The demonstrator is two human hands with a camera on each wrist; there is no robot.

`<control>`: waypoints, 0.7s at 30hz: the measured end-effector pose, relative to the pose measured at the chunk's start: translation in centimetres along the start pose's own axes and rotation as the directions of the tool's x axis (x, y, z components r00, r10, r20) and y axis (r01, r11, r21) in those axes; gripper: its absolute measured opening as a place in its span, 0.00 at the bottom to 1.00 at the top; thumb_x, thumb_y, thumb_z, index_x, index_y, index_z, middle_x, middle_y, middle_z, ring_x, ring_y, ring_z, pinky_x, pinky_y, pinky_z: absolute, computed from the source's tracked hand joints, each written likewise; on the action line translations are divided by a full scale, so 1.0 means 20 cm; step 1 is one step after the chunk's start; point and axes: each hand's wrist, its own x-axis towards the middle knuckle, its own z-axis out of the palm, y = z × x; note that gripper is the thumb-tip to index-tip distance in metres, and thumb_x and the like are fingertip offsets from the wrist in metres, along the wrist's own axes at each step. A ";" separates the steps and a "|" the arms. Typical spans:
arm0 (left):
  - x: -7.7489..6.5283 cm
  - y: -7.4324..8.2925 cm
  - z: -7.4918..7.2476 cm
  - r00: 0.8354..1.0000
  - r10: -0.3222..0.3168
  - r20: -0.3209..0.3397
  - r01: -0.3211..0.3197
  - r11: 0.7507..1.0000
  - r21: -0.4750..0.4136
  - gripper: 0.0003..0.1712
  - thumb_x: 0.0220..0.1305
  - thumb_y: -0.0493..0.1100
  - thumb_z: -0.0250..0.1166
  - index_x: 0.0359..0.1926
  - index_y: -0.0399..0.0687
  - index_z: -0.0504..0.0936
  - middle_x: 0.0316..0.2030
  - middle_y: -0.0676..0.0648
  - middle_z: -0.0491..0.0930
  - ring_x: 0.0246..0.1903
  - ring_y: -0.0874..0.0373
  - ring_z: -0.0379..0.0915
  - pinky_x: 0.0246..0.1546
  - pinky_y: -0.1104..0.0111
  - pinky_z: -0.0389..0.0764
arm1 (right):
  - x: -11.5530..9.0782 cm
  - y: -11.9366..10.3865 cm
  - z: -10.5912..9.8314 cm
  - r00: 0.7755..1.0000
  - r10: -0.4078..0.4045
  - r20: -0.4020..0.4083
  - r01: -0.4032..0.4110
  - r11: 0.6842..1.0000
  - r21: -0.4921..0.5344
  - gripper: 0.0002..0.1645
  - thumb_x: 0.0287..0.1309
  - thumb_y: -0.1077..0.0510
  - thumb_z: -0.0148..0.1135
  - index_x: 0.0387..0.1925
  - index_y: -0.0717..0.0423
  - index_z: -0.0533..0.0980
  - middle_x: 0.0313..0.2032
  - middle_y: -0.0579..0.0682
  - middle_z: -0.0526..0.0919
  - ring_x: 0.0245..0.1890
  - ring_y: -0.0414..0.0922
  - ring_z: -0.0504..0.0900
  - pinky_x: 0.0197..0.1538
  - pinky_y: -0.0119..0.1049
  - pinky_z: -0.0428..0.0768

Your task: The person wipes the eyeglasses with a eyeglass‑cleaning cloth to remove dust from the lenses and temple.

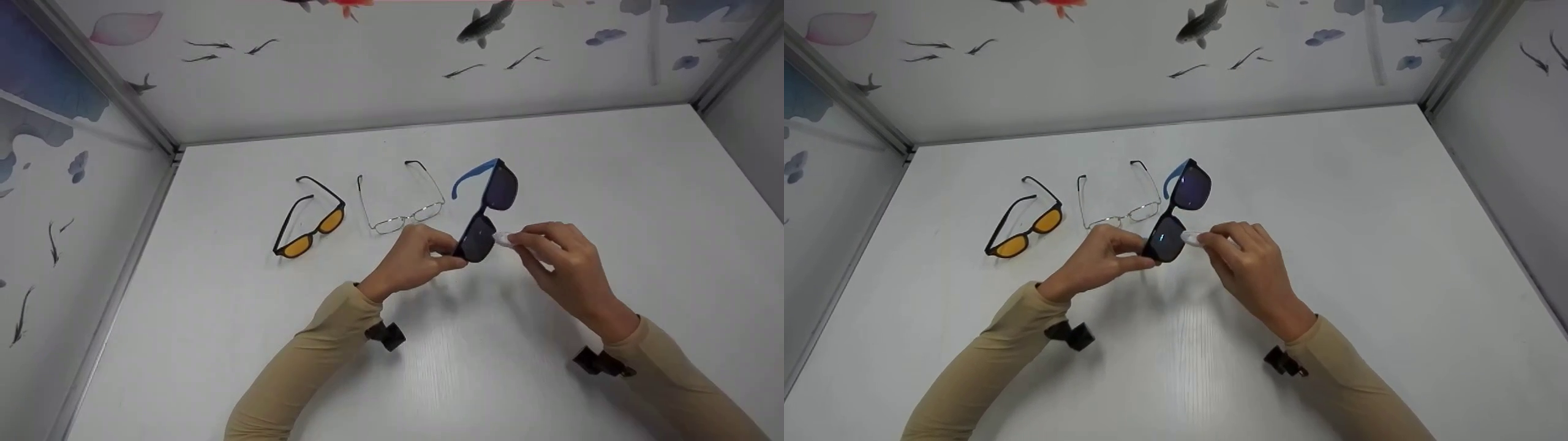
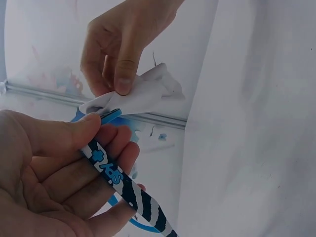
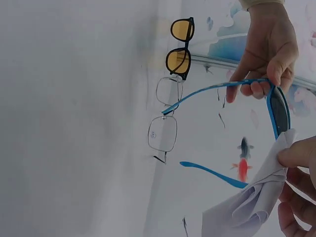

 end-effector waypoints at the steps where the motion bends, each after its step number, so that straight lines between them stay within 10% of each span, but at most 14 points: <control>1: 0.00 0.00 0.00 1.000 0.000 0.002 0.000 1.000 0.000 0.06 0.56 0.28 0.68 0.36 0.34 0.87 0.31 0.45 0.86 0.33 0.64 0.80 0.43 0.67 0.78 | 0.00 0.01 -0.01 1.000 0.028 -0.013 -0.028 1.000 0.009 0.20 0.41 0.78 0.71 0.39 0.61 0.83 0.36 0.57 0.81 0.32 0.51 0.78 0.37 0.33 0.72; 9: -0.01 -0.02 0.00 1.000 0.000 0.021 -0.001 0.999 0.042 0.05 0.57 0.29 0.68 0.35 0.35 0.87 0.31 0.46 0.86 0.34 0.65 0.80 0.41 0.71 0.77 | 0.05 0.07 -0.05 0.981 0.182 -0.066 -0.179 0.983 0.049 0.18 0.44 0.81 0.67 0.38 0.65 0.81 0.36 0.57 0.80 0.36 0.50 0.80 0.50 0.20 0.71; 21: -0.02 0.01 0.02 0.993 0.008 0.114 -0.023 0.991 0.130 0.03 0.57 0.31 0.69 0.33 0.35 0.88 0.30 0.47 0.86 0.28 0.68 0.73 0.32 0.74 0.73 | 0.22 0.16 -0.09 0.980 0.200 -0.016 -0.199 0.980 0.015 0.12 0.53 0.76 0.64 0.39 0.65 0.80 0.38 0.58 0.80 0.40 0.52 0.80 0.48 0.35 0.73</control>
